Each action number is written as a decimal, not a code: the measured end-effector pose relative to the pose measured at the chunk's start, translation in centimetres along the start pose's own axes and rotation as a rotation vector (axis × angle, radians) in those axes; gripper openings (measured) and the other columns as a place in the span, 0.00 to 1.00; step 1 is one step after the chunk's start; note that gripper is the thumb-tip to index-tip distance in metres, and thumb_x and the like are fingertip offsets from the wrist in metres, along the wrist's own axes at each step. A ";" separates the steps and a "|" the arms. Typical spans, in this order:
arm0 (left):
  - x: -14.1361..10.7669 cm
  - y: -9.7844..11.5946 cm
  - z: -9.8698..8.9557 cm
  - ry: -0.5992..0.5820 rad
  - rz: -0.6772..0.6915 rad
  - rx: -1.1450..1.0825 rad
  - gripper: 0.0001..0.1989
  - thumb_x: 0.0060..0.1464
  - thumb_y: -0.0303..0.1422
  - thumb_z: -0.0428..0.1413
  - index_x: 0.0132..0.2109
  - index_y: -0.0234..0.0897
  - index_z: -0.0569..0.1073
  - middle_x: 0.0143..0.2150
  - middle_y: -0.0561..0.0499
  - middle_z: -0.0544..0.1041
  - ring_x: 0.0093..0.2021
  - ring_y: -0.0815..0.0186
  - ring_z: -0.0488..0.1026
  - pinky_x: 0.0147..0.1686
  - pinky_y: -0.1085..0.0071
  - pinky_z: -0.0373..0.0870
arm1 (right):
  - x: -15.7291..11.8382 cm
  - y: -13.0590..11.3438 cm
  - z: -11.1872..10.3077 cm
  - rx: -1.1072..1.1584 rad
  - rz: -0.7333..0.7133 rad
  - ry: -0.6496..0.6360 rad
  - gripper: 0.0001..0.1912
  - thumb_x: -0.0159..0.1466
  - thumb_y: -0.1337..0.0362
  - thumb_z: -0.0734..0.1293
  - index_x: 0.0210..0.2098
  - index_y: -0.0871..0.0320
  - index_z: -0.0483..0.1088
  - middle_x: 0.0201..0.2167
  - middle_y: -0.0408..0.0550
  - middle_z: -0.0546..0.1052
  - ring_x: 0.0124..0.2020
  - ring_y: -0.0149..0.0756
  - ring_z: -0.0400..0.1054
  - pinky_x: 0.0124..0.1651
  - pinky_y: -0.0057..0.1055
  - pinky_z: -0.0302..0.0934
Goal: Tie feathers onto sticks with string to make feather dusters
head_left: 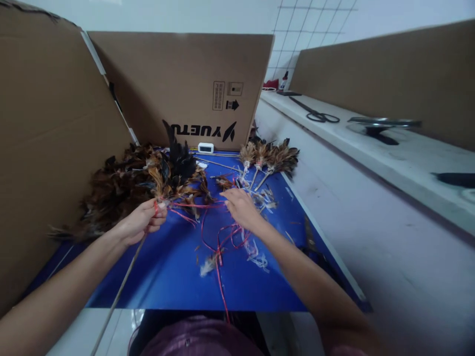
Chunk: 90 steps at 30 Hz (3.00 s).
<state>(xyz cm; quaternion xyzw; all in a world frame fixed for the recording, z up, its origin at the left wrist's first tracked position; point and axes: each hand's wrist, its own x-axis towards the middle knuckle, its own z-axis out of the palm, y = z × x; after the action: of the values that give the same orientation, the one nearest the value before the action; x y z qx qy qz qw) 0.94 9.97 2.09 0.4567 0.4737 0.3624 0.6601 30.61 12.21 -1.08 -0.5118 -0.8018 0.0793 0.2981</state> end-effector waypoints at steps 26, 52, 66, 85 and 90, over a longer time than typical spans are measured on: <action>3.3 -2.0 4.5 -0.128 -0.083 -0.090 0.19 0.49 0.39 0.61 0.29 0.37 0.58 0.22 0.61 0.52 0.16 0.80 0.46 0.14 0.84 0.40 | -2.7 -7.7 0.9 0.284 -0.031 0.132 0.10 0.63 0.65 0.63 0.43 0.57 0.72 0.41 0.49 0.77 0.45 0.37 0.68 0.52 0.36 0.58; 4.8 -4.0 4.4 -0.252 -0.172 -0.177 0.14 0.54 0.38 0.58 0.32 0.37 0.60 0.22 0.61 0.52 0.17 0.80 0.44 0.14 0.84 0.39 | -2.3 -5.9 5.1 0.516 0.317 -0.082 0.13 0.65 0.63 0.59 0.27 0.56 0.71 0.20 0.39 0.67 0.23 0.28 0.58 0.31 0.25 0.51; 5.0 -3.8 4.5 -0.195 -0.134 -0.154 0.17 0.54 0.39 0.58 0.29 0.37 0.57 0.23 0.61 0.53 0.17 0.80 0.43 0.14 0.84 0.40 | -2.9 -6.3 3.3 0.556 0.249 -0.024 0.14 0.66 0.62 0.58 0.30 0.57 0.72 0.21 0.41 0.68 0.23 0.28 0.60 0.31 0.25 0.54; 4.6 -3.9 4.1 -0.324 -0.239 -0.246 0.15 0.55 0.37 0.57 0.31 0.37 0.58 0.23 0.61 0.52 0.17 0.80 0.44 0.13 0.85 0.41 | -1.9 -4.1 4.3 1.240 0.586 -0.255 0.17 0.61 0.50 0.63 0.37 0.59 0.68 0.23 0.41 0.72 0.18 0.25 0.61 0.23 0.24 0.55; 4.6 -3.9 4.0 -0.363 -0.238 -0.235 0.18 0.54 0.38 0.58 0.28 0.36 0.57 0.23 0.61 0.51 0.18 0.80 0.43 0.13 0.84 0.41 | -1.6 -3.1 3.1 1.007 0.477 -0.235 0.12 0.59 0.56 0.67 0.29 0.60 0.72 0.20 0.39 0.69 0.20 0.24 0.58 0.25 0.24 0.52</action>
<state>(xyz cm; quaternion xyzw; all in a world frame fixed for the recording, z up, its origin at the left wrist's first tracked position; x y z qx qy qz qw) 6.26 11.86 -2.41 0.3753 0.3523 0.2467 0.8211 26.97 9.88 -2.86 -0.4613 -0.5550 0.5734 0.3879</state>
